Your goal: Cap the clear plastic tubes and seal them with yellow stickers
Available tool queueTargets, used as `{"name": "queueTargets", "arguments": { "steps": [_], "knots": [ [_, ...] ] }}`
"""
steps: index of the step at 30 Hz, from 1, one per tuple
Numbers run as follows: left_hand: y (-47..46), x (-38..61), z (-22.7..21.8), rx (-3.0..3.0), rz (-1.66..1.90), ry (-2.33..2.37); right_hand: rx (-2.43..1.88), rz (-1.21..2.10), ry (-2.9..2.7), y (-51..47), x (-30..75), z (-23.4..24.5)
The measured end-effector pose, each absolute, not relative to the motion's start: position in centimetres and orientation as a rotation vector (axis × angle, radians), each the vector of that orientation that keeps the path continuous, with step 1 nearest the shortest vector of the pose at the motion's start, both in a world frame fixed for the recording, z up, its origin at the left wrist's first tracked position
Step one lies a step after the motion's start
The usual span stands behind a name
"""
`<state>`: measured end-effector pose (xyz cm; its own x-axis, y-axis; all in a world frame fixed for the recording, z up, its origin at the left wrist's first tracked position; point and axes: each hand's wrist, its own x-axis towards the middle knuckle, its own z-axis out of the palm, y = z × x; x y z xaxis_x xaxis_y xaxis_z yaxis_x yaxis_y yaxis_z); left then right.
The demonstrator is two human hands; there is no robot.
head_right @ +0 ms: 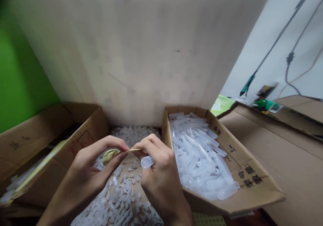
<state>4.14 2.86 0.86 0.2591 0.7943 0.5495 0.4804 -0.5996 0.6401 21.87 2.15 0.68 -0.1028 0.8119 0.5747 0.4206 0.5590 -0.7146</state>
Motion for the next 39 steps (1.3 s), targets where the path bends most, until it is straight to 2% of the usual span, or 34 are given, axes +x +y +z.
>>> {"name": "queueTargets", "arguments": {
  "steps": [13, 39],
  "knots": [
    [3.2, 3.9, 0.0, 2.212, 1.143, 1.108, -1.013, 0.464, -1.772, 2.3, 21.8, 0.5],
    [2.3, 3.7, 1.1, 2.175, 1.281, 1.037, -1.099, 0.571, -1.751, 1.9, 21.6, 0.6]
  ]
}}
